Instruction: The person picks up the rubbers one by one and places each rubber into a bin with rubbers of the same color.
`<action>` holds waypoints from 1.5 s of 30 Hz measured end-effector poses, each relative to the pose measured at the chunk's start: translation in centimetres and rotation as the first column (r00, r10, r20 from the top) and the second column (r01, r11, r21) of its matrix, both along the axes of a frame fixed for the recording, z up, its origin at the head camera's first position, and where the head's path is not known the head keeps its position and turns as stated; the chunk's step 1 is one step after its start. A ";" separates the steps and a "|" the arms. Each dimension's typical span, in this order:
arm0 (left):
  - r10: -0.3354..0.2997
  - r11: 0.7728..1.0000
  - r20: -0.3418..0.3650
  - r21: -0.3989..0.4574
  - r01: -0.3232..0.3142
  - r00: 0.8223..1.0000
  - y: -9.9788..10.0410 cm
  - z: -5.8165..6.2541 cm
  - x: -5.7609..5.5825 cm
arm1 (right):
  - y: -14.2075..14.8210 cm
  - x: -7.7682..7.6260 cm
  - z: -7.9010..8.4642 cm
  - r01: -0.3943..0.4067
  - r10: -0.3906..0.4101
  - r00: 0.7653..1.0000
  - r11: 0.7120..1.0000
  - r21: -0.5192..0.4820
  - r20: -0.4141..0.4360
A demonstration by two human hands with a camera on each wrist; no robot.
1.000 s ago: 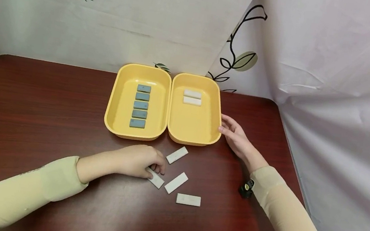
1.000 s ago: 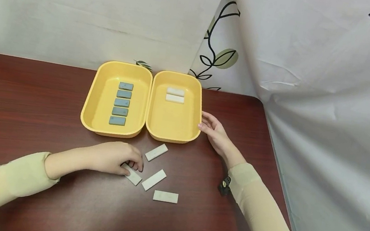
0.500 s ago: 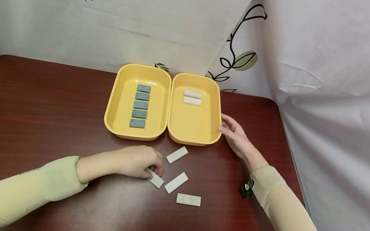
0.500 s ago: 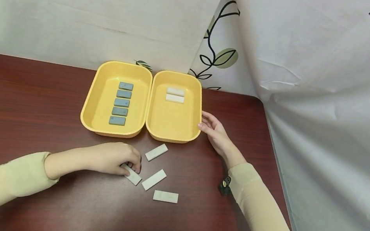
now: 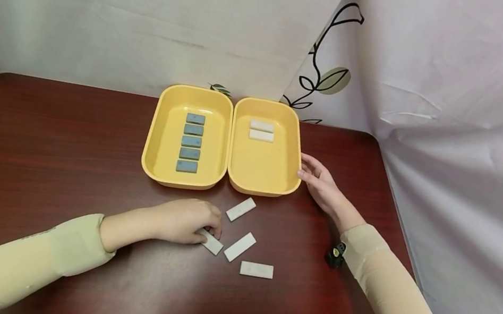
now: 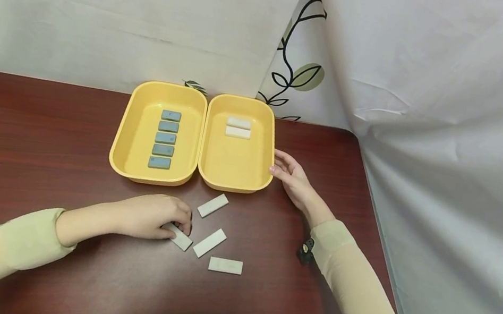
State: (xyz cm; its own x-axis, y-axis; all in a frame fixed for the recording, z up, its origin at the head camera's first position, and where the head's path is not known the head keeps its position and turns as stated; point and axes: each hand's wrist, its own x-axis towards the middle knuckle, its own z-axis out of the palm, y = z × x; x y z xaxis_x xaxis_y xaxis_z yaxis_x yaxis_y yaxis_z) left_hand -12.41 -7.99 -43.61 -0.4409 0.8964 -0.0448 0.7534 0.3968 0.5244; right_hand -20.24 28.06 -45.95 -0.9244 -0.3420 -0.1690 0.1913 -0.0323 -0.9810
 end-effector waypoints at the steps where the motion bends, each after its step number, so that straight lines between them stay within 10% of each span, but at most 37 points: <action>1: 0.002 1.000 -0.006 -0.002 -0.002 1.000 0.0 0.0 0.1 | 0.0 0.0 0.0 -0.001 0.001 1.000 1.000 0.001 0.000; 32: -0.037 0.998 0.018 -0.051 0.038 0.999 0.1 1.3 0.3 | 0.2 -0.1 0.0 -0.006 0.006 1.000 1.000 0.019 0.000; 45: -0.017 0.999 0.047 -0.027 0.019 0.999 0.1 3.0 -1.4 | -0.1 -0.1 -0.1 0.005 -0.005 1.000 1.000 -0.022 -0.003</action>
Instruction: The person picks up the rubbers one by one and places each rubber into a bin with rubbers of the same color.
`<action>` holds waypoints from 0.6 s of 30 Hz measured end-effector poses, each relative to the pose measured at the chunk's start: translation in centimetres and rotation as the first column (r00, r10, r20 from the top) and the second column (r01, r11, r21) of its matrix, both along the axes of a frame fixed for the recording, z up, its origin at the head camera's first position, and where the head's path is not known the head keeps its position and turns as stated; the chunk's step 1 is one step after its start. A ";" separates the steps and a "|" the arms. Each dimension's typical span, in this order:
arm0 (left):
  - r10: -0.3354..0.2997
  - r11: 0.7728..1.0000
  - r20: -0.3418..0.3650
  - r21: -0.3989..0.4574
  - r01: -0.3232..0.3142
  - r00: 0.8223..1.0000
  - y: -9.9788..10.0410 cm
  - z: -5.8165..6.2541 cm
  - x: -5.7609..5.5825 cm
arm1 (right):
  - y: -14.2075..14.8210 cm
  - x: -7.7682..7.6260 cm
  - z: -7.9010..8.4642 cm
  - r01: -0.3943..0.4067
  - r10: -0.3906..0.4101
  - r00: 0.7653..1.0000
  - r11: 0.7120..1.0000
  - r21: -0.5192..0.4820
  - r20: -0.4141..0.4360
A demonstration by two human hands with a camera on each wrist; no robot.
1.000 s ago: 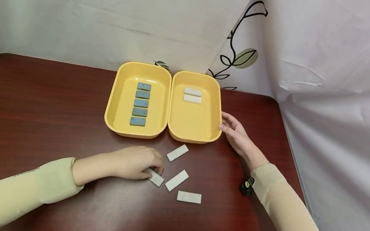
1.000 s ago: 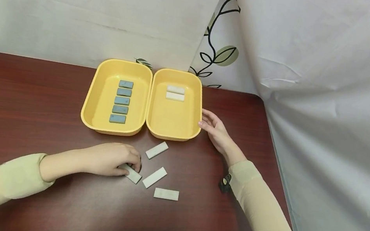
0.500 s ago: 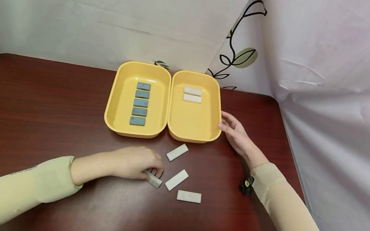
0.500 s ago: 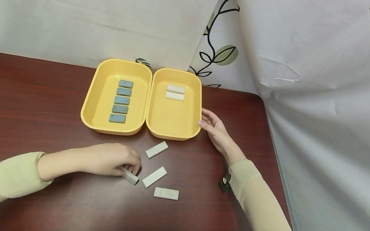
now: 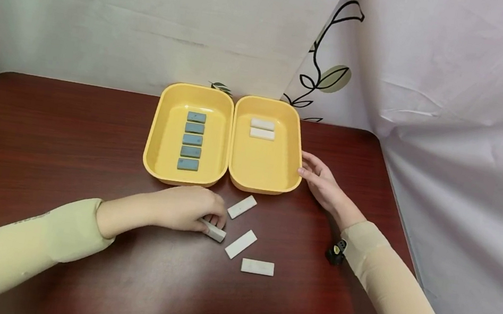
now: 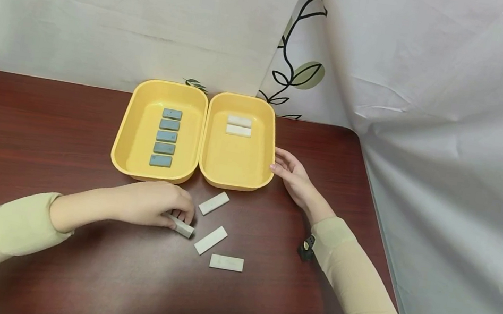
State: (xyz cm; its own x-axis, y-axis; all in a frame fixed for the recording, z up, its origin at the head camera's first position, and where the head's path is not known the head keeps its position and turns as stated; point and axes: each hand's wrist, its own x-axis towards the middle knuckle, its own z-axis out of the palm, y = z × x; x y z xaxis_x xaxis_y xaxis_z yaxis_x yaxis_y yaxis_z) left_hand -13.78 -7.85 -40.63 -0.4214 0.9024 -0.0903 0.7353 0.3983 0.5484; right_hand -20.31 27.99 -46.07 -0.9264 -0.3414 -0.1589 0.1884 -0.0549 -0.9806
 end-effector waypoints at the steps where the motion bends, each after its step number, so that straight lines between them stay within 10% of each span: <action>1: 0.001 1.000 0.001 0.002 -0.001 1.000 0.1 0.3 -0.2 | 0.0 0.0 0.0 0.000 0.000 1.000 1.000 0.000 0.000; 18: 0.087 0.990 0.086 0.102 -0.095 0.993 1.4 2.8 -4.2 | 0.1 -0.1 0.0 -0.004 0.004 1.000 1.000 0.012 0.009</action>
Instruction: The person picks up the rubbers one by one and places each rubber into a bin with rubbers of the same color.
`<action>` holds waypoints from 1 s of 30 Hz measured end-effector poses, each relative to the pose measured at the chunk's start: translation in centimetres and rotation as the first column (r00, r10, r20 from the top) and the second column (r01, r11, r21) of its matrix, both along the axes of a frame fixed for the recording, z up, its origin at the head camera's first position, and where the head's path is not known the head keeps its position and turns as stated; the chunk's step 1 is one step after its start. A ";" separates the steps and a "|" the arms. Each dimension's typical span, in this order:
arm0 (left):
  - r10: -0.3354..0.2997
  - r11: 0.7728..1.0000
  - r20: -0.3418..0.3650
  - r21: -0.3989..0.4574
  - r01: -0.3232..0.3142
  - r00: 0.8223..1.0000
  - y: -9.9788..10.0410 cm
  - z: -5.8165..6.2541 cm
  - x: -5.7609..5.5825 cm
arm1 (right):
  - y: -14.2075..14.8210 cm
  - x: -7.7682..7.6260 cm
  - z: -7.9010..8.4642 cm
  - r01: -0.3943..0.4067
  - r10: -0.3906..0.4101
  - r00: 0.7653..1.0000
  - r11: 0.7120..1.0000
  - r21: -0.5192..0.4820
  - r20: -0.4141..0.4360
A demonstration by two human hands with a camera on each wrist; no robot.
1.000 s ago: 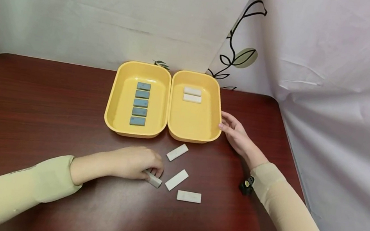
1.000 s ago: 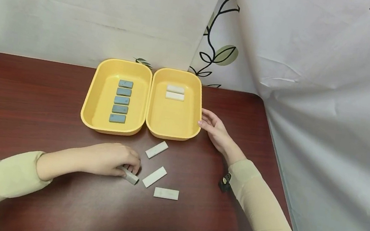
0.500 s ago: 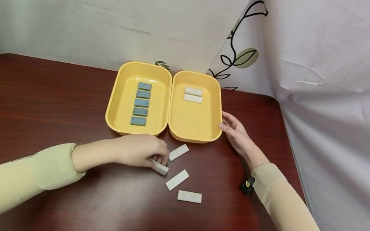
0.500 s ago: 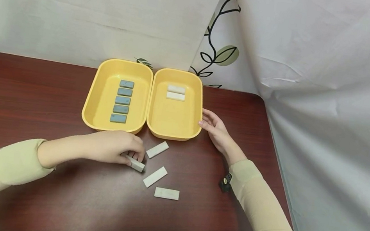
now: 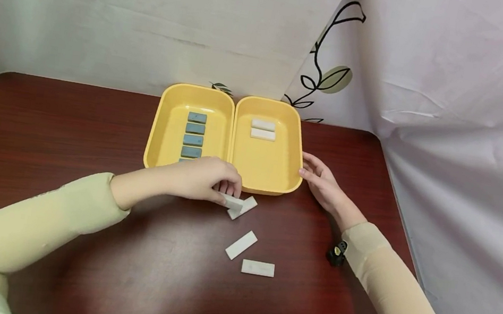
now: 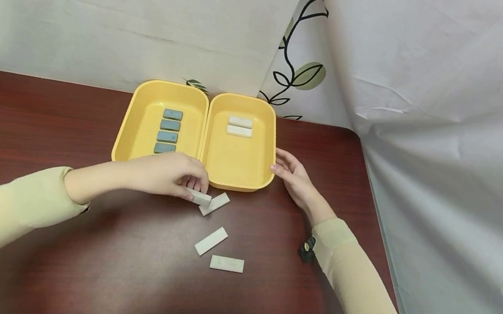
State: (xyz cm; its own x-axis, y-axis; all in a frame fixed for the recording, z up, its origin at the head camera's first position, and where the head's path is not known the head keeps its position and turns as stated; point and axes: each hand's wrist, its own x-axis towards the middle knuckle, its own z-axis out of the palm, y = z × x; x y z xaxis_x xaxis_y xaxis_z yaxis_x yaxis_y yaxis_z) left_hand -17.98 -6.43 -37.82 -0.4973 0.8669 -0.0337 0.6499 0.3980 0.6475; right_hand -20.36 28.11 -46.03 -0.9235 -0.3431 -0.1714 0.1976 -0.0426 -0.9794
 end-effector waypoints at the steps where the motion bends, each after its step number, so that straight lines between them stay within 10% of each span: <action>1: 0.012 1.000 0.008 0.008 -0.012 1.000 0.1 0.1 -0.2 | 0.0 0.0 0.0 -0.001 0.001 1.000 1.000 0.001 0.000; 30: 0.242 0.964 0.206 0.059 -0.258 0.948 2.9 1.6 -7.7 | 0.2 0.0 -0.2 -0.005 0.005 1.000 1.000 0.007 -0.005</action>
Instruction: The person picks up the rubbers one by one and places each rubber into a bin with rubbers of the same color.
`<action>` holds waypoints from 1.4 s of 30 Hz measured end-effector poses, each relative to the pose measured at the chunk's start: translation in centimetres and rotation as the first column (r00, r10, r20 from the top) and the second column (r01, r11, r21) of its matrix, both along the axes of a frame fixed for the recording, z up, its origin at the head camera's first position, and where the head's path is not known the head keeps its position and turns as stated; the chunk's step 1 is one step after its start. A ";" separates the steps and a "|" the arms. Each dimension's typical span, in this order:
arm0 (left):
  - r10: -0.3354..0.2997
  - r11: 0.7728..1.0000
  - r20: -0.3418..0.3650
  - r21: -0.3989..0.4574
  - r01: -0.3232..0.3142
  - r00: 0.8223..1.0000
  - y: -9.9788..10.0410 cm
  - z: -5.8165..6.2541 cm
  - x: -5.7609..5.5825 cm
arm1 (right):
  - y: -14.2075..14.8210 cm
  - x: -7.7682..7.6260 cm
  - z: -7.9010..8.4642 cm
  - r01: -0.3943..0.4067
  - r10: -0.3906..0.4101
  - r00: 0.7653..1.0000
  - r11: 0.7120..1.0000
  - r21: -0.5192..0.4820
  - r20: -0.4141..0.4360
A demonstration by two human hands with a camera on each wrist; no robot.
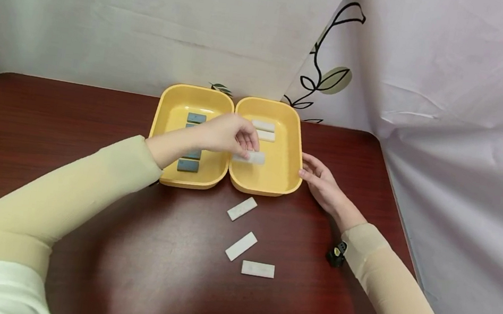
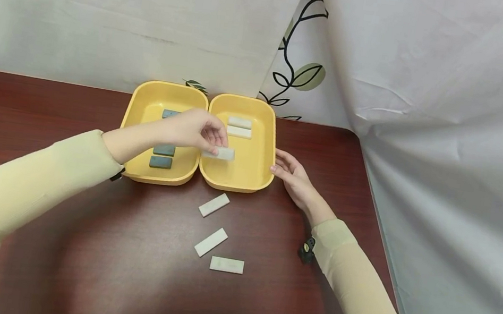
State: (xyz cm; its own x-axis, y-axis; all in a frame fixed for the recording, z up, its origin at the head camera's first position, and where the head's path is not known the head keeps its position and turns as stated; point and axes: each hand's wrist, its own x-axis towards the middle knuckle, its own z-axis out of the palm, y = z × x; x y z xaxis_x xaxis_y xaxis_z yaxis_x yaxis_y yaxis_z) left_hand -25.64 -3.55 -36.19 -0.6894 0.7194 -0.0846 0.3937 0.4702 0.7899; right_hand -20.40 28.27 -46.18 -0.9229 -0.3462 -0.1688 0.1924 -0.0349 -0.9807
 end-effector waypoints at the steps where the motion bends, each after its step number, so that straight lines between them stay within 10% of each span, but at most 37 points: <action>1: 0.005 1.000 0.002 -0.008 -0.005 1.000 0.1 0.0 -0.2 | 0.0 0.0 0.0 0.000 0.000 1.000 1.000 0.001 -0.001; 42: 0.093 0.989 -0.074 -0.105 -0.101 0.993 4.3 -1.7 -5.9 | -0.2 0.0 0.1 0.001 -0.001 1.000 1.000 -0.025 -0.008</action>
State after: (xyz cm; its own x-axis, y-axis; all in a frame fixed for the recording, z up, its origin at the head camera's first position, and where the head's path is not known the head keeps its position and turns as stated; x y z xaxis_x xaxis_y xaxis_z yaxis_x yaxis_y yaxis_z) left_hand -31.57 0.74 -37.92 -0.7624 0.6379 -0.1086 0.3936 0.5904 0.7047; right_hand -20.36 28.03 -46.10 -0.9245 -0.3494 -0.1522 0.1840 -0.0596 -0.9811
